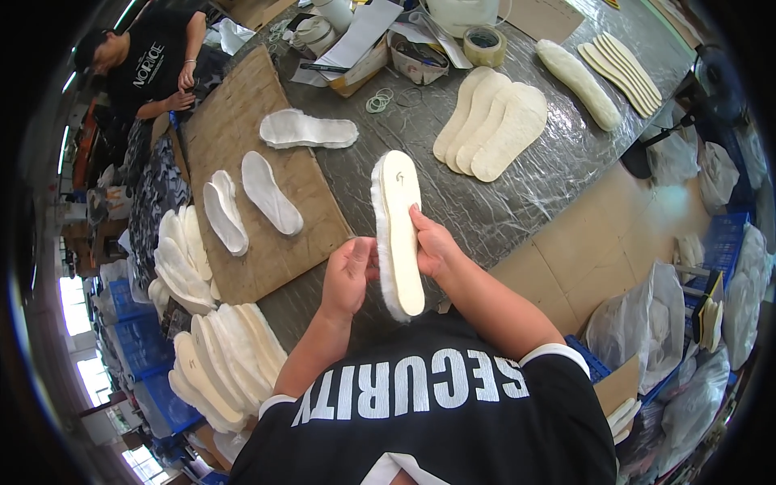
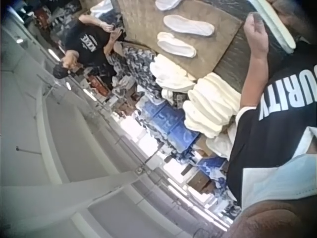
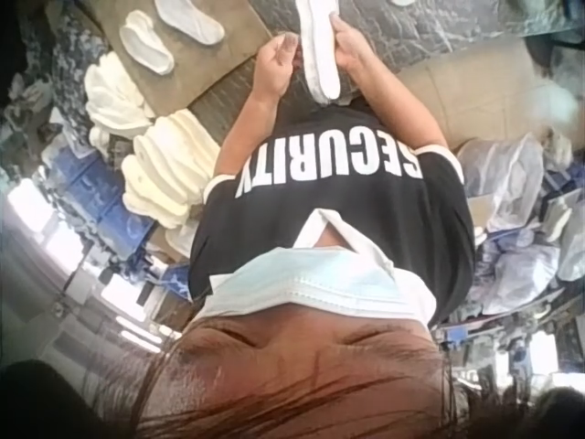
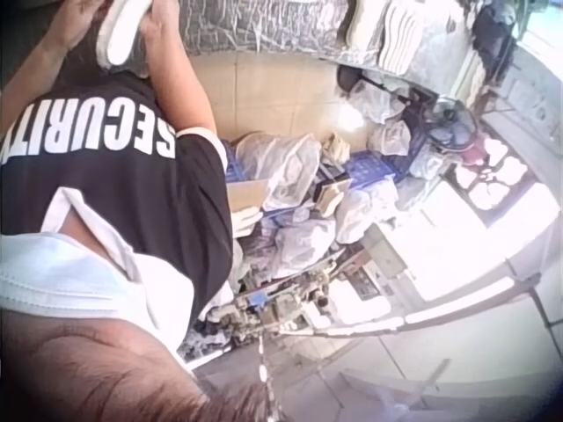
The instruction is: Sorting and pairing shoe insoles at a workstation.
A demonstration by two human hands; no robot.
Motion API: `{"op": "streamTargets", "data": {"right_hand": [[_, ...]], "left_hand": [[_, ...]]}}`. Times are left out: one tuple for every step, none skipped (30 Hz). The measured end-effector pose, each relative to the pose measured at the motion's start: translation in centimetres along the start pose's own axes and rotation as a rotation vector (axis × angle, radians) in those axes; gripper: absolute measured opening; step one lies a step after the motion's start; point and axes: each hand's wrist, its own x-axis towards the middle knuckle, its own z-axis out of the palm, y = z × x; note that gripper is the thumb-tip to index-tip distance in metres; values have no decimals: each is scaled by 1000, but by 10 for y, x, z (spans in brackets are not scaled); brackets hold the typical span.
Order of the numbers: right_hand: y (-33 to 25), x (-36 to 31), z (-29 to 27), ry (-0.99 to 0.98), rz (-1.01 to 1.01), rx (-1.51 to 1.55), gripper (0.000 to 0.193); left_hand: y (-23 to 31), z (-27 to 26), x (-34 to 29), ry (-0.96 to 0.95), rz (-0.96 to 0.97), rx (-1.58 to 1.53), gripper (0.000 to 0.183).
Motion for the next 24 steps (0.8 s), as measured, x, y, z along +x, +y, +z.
{"op": "streamTargets", "data": {"right_hand": [[2,-1,4,-1,0,0,47],[4,-2,7,24,-102,-36,47],[4,-4,11,49,-206,-72,47],[3,-8,16,19,-227,-99,51],[2,-10,17,15,-232,-93,51],[2,-13,17,-135,-231,-59,55],[1,-15,16,-283,-241,-21,58],[0,-7,9,-610,-253,-4,66],[5,-1,4,-617,-296,-54,73],[12,-3,13,-597,-254,-89,75],[15,-6,19,-568,-221,-123,78],[14,-7,25,-516,-208,-225,84],[16,-3,22,-518,-198,-232,89],[19,-3,26,-482,-230,-257,91],[24,-3,31,-444,-261,-282,94],[24,-4,35,-451,-261,-277,94],[24,-7,40,-430,-245,-262,95],[25,-8,42,-408,-228,-249,97],[25,-6,41,-413,-230,-247,97],[27,-1,39,-419,-238,-239,95],[27,1,37,-425,-245,-231,93],[27,0,39,-429,-242,-232,93],[25,-3,41,-412,-252,-260,92],[24,-4,42,-395,-263,-287,91]], "left_hand": [[-3,-1,1,9,14,191,31],[-4,-2,2,17,29,383,25],[-4,-3,2,15,29,385,25],[-4,-3,0,0,-19,292,27],[-3,-2,-1,-15,-67,200,31],[-11,-6,-2,0,-108,63,33],[-17,-9,-2,-16,-109,77,33],[-20,-12,-4,-52,-117,-223,34],[-24,-16,-5,-86,-130,-522,34],[-37,-33,-5,-119,-134,-605,38],[-31,-36,-9,-339,-145,-853,41],[-40,-38,-10,-338,-155,-1026,44],[-52,-40,-11,-332,-160,-1200,46],[-56,-39,-13,-334,-194,-1287,48],[-59,-39,-15,-331,-195,-1275,48],[-61,-35,-16,-375,-197,-1329,47],[-61,-32,-18,-419,-199,-1384,47],[-61,-31,-20,-433,-219,-1382,48],[-59,-28,-20,-434,-218,-1377,48],[-57,-26,-20,-459,-216,-1391,49],[-56,-24,-20,-483,-215,-1405,50],[-54,-24,-20,-481,-210,-1404,50],[-53,-23,-20,-486,-213,-1407,50],[-52,-23,-20,-490,-215,-1412,51]]}}
